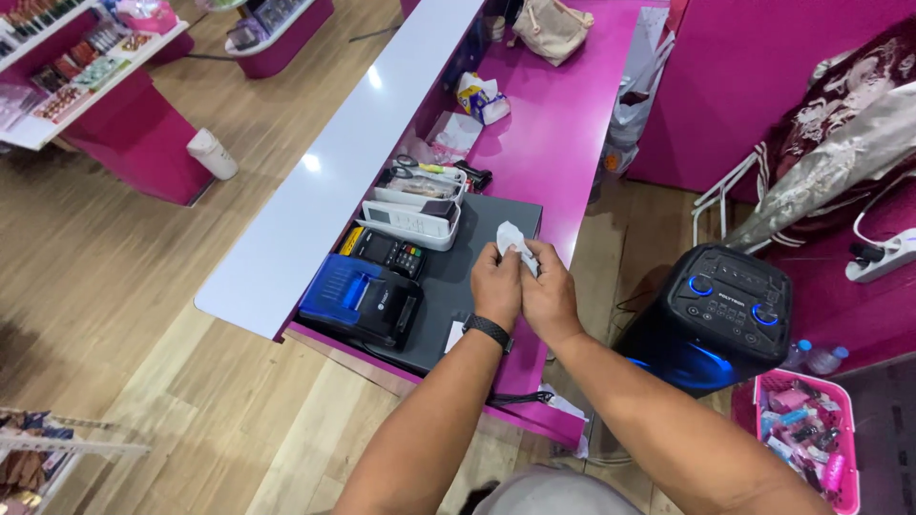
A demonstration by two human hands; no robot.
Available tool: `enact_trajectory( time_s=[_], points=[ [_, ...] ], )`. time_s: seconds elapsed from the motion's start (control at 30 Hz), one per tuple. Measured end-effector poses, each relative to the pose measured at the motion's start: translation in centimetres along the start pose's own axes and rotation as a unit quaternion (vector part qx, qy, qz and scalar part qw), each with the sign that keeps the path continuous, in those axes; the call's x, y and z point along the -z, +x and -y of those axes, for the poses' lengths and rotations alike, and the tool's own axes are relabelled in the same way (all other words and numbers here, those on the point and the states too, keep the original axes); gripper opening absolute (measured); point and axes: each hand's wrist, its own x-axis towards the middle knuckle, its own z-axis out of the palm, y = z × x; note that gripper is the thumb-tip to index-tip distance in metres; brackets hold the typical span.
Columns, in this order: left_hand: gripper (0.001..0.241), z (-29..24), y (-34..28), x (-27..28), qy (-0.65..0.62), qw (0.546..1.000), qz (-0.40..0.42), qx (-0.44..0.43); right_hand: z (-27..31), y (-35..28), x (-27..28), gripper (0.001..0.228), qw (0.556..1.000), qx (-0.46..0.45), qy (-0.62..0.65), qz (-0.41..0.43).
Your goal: Wiping down a portable speaker and a checkout counter surface using a cleaning cloth
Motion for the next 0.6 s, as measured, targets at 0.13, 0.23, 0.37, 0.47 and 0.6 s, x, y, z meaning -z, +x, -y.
enact_trajectory(
  time_s=[0.13, 0.23, 0.37, 0.47, 0.6],
  points=[
    [0.023, 0.4, 0.3, -0.1, -0.002, 1.000, -0.015, -0.001, 0.1, 0.5, -0.1, 0.034, 1.000, 0.010, 0.001, 0.010],
    [0.023, 1.2, 0.4, -0.9, -0.003, 1.000, -0.001, 0.003, 0.2, 0.5, 0.5, 0.035, 1.000, 0.006, 0.009, 0.002],
    [0.023, 1.1, 0.5, -3.8, 0.028, 0.998, 0.048, -0.012, -1.4, 0.9, 2.3, 0.030, 0.999, -0.019, 0.013, -0.044],
    [0.021, 1.1, -0.8, -7.3, 0.050, 0.993, 0.108, -0.014, -3.9, 0.5, 4.7, 0.029, 0.993, -0.054, 0.007, -0.106],
    [0.021, 3.5, -3.0, -12.0, 0.062, 0.978, 0.197, 0.002, -9.3, -0.4, 8.2, 0.031, 0.980, -0.095, -0.035, -0.169]
  ],
)
